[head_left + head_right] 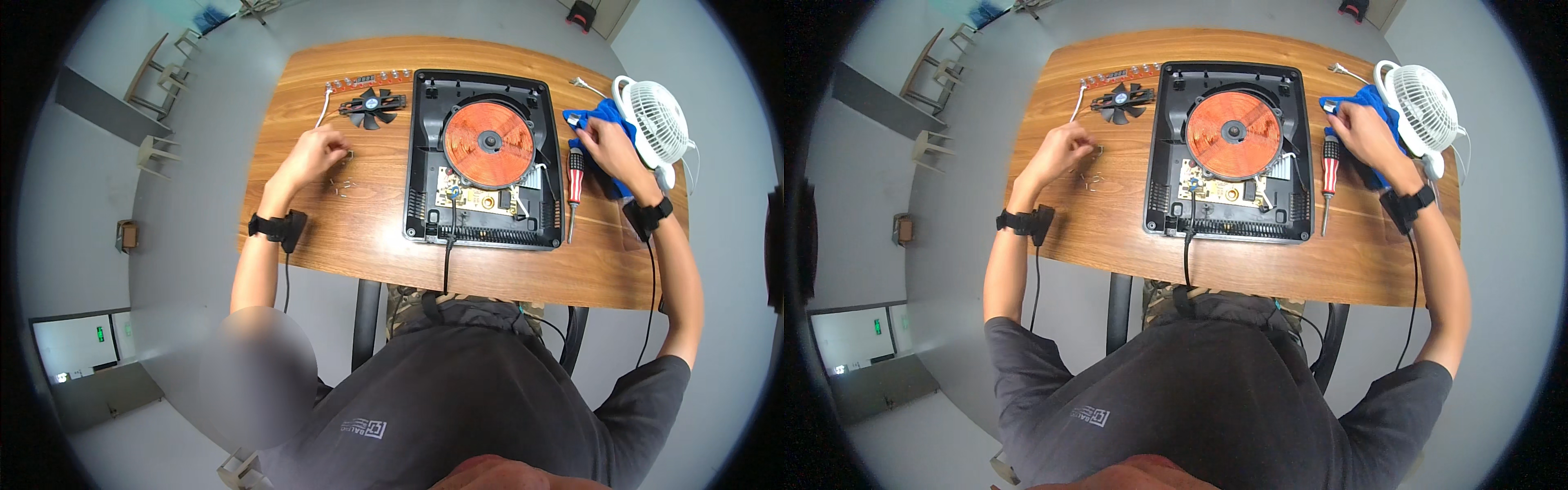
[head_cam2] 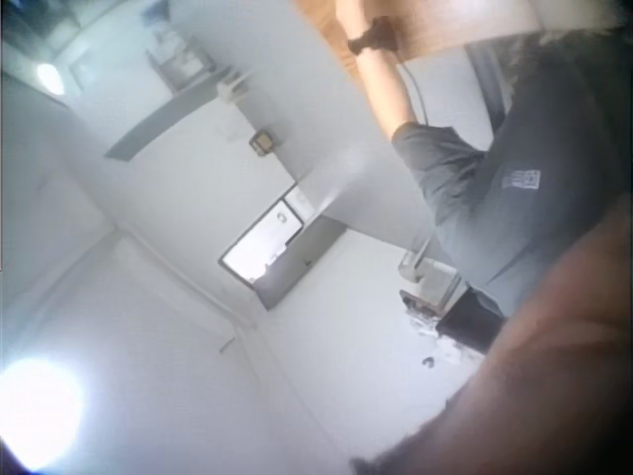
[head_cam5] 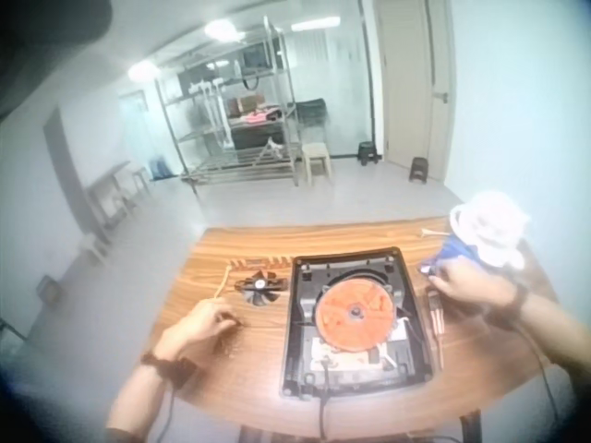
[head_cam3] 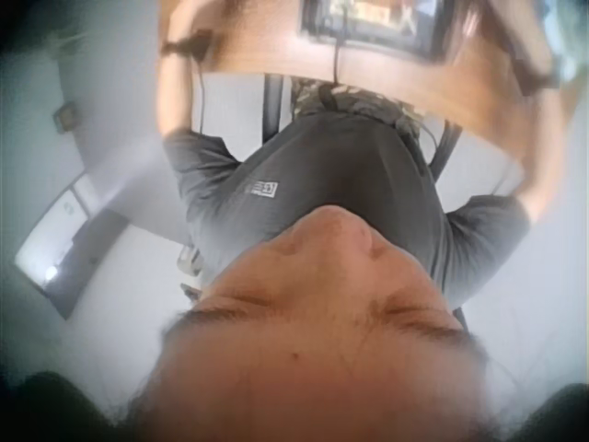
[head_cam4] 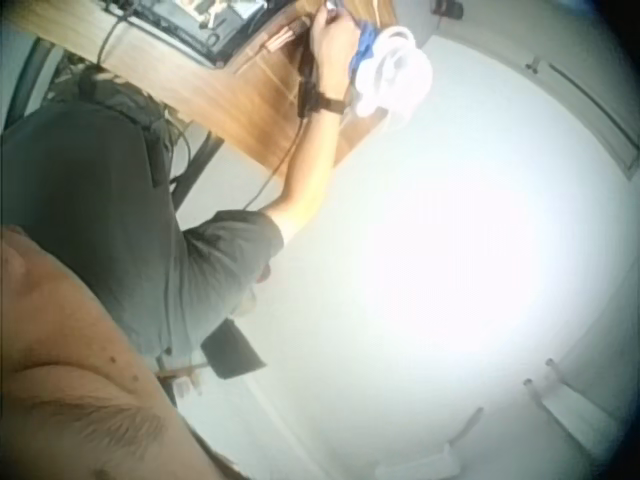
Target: The person disassembles a small appliance, removes a fan, and wipes the interior with a blue cloth. They then reassemble the unit by placing a copper-colored circular component and securing it with a screwdriver.
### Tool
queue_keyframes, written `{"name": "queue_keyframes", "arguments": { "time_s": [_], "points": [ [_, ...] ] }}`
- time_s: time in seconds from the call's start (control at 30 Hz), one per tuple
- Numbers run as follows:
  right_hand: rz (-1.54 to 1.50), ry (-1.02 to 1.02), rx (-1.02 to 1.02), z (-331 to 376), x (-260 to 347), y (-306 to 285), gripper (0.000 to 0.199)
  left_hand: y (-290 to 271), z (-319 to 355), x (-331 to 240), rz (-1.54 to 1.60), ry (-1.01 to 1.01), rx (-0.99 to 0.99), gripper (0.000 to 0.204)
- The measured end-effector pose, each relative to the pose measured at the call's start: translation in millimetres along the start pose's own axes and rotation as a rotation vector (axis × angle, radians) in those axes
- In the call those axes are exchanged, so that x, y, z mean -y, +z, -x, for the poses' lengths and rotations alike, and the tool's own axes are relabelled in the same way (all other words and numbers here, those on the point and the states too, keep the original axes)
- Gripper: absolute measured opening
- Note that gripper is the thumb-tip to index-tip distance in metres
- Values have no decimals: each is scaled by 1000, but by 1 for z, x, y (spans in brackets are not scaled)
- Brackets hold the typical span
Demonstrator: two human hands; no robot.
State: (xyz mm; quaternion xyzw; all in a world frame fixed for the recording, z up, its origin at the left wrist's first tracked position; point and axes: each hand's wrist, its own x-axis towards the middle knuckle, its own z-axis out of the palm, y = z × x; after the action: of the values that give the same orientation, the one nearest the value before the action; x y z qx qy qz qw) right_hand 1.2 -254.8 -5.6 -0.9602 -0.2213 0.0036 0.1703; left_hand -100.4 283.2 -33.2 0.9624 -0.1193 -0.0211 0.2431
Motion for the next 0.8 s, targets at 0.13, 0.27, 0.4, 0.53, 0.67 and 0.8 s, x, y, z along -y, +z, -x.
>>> {"name": "queue_keyframes", "arguments": {
  "time_s": [0.13,0.27,0.4,0.53,0.67,0.8],
  "points": [
    [92,87,57,29,-26,19,32,-4,29,47,-49,-118,32,11],
    [120,124,83,51,-29,34,37,2,46,53,-19,-170,35,12],
    [29,180,90,53,-36,51,42,8,45,43,-7,-126,-1,14],
    [7,200,113,50,-24,55,46,13,33,24,-13,-83,-14,19],
    [-25,178,99,44,-25,63,48,22,19,14,14,-44,5,20],
    [-73,176,150,31,-20,66,51,28,14,15,-31,-18,35,17]
  ]
}}
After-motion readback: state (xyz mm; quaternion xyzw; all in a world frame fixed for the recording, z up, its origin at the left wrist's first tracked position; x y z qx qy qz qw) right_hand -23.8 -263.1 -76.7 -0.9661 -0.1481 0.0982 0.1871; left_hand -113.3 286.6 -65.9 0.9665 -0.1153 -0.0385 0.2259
